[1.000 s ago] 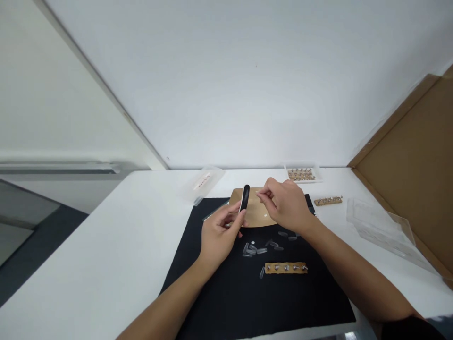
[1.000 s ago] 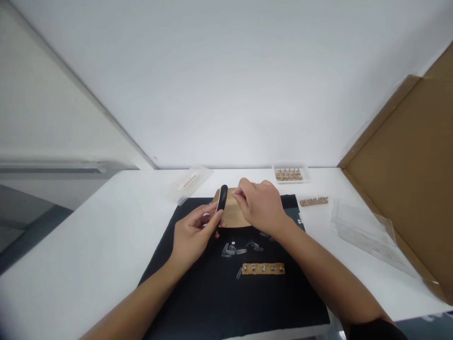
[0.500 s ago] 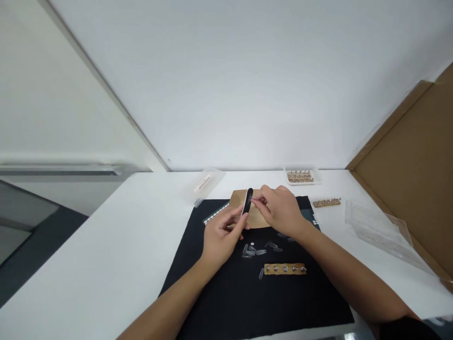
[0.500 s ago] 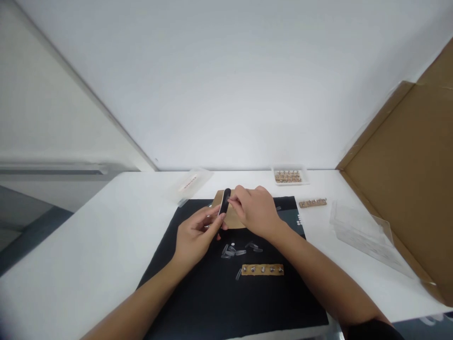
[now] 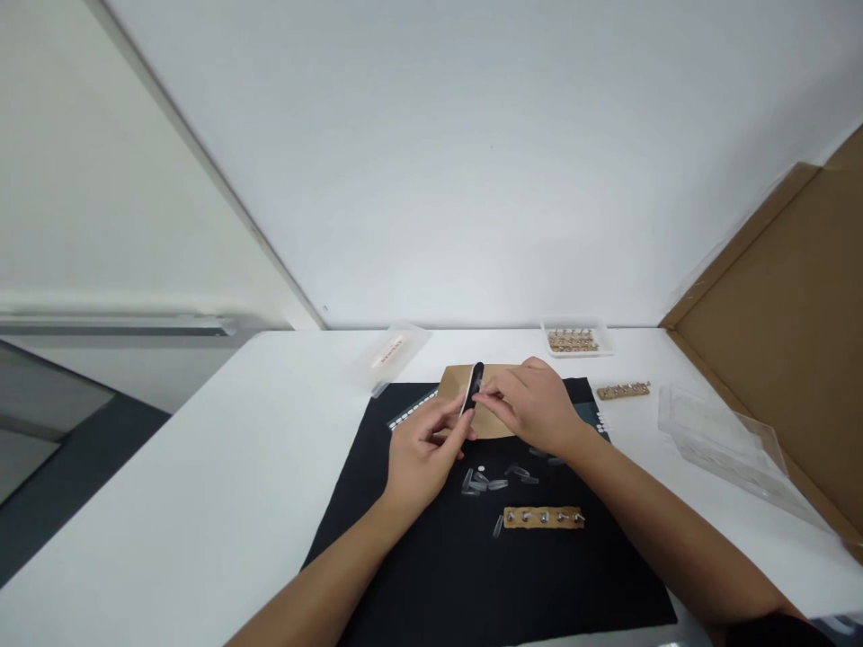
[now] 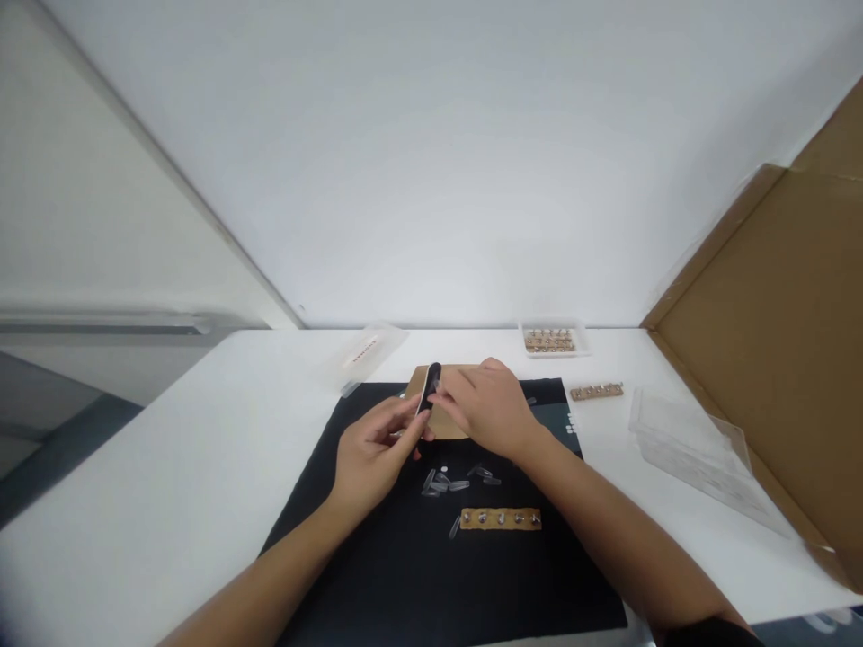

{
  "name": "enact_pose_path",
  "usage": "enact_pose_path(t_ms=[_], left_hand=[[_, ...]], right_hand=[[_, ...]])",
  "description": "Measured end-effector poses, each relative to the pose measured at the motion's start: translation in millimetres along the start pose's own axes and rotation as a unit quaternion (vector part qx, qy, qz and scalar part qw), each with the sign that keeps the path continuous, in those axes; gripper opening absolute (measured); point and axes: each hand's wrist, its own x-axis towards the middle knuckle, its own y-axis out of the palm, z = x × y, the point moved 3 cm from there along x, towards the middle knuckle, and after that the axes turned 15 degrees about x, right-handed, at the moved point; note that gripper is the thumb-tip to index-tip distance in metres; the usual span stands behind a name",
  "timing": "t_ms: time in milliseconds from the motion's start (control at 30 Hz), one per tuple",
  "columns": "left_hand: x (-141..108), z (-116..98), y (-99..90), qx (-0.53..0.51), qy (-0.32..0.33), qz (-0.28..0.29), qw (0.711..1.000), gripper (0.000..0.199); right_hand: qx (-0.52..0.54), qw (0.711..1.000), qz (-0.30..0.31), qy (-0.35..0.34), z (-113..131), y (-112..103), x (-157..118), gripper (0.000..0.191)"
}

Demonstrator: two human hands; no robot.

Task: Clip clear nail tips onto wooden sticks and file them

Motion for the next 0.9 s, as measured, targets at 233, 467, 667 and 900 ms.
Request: enact_pose_path(t_ms=[233, 467, 667, 900], left_hand=[[-0.4, 0.0, -1.5, 0.035, 0.008, 0.003, 0.999, 0.024], [13.7, 4.5, -24.2, 0.235, 0.035, -0.098, 0.966, 0.026], [28.6, 8.7, -42.2, 0.356, 0.112, -0.157, 0.915, 0.025], [25.6, 9.9, -32.4, 0.380, 0.173, -0.081, 0.905, 0.023]], right_hand=[[0.027, 0.999, 0.009, -0.017, 1.5, -3.8, 1.4, 0.031], [0.016, 1.000, -0.005, 0.010, -3.9, -15.7, 2.5, 0.034], [0.067, 0.997, 0.015, 0.045, -14.1, -23.8, 0.2, 0.020], [0.098, 0.988, 0.093, 0.074, -16.8, -24.9, -4.5, 0.009]])
